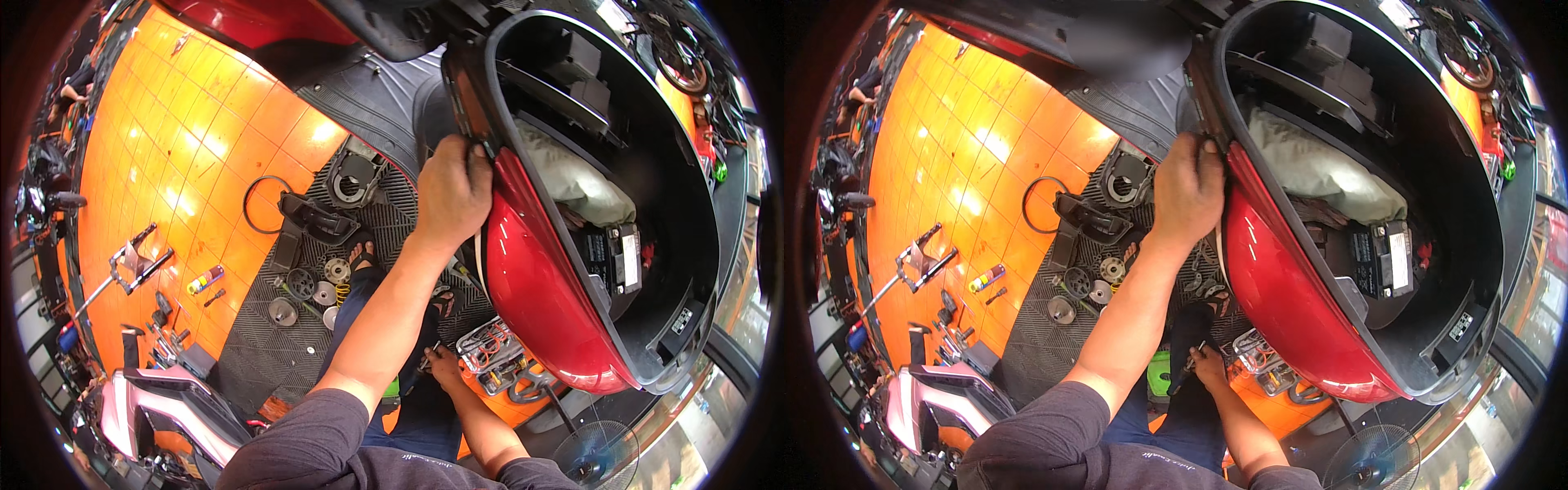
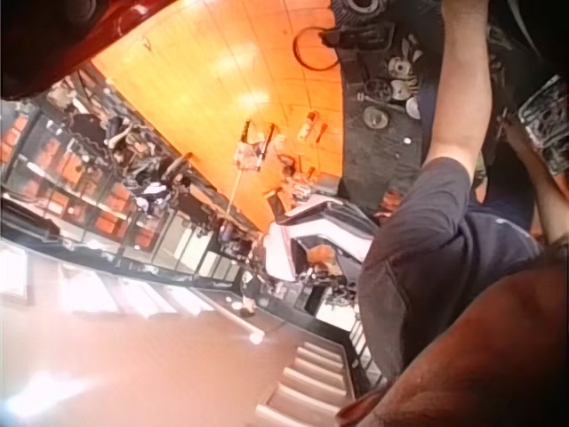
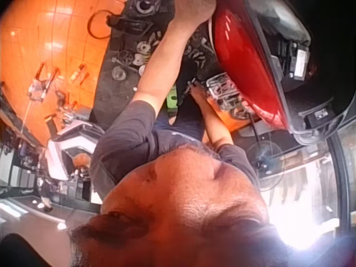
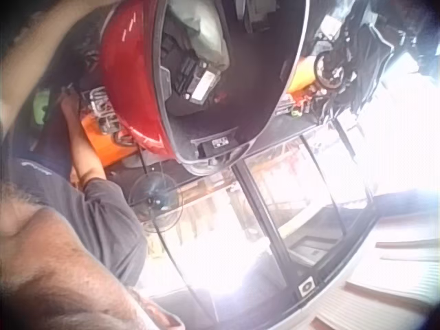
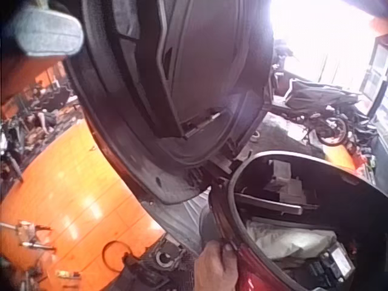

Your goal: The person disconnects and removes a battery from a motorcycle's under-seat storage compartment and then uses a screwdriver to tighten a screw on the vehicle's body.

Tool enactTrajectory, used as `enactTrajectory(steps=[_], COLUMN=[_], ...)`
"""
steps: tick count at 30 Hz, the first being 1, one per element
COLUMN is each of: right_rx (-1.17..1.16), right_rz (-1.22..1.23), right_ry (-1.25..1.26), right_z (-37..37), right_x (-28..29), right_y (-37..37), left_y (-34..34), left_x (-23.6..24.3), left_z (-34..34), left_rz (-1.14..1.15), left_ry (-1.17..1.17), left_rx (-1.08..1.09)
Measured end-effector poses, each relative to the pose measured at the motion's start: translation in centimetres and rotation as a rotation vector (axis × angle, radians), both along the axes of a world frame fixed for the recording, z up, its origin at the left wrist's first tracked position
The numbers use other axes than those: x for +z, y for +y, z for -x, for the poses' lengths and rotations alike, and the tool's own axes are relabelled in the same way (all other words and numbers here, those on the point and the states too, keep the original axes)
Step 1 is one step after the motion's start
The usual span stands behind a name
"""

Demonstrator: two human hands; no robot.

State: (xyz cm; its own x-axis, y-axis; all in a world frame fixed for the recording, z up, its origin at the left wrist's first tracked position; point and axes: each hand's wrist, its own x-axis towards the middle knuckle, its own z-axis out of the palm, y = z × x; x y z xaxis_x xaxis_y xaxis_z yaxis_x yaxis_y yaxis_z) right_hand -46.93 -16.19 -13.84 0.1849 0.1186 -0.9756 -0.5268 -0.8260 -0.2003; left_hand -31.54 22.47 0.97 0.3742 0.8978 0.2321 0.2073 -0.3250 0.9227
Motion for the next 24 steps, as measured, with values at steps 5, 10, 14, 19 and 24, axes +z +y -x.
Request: enactTrajectory(steps=[5,10,14,19,24], right_rx=[0.022,0.056,0.172,0.138,0.111], right_rz=[0.015,-0.016,-0.021,-0.020,0.014], right_ry=[-0.025,-0.030,-0.083,-0.083,-0.087], right_z=[-0.3,0.3,0.7,0.9,1.4], right_x=[0.1,0.1,-0.6,-1.2,-2.4], right_y=[0.4,1.2,1.6,1.1,-0.4], left_y=[1.6,-0.8,-1.6,0.1,4.5], left_x=[2.0,0.5,0.4,-1.7,-5.7], left_z=[0.6,0.7,0.9,0.5,2.9], left_rz=[0.590,0.221,0.230,-0.050,0.630], left_ry=[0.157,-0.255,-0.241,0.049,-0.074], left_rx=[-0.211,-0.001,-0.042,-0.013,0.210])
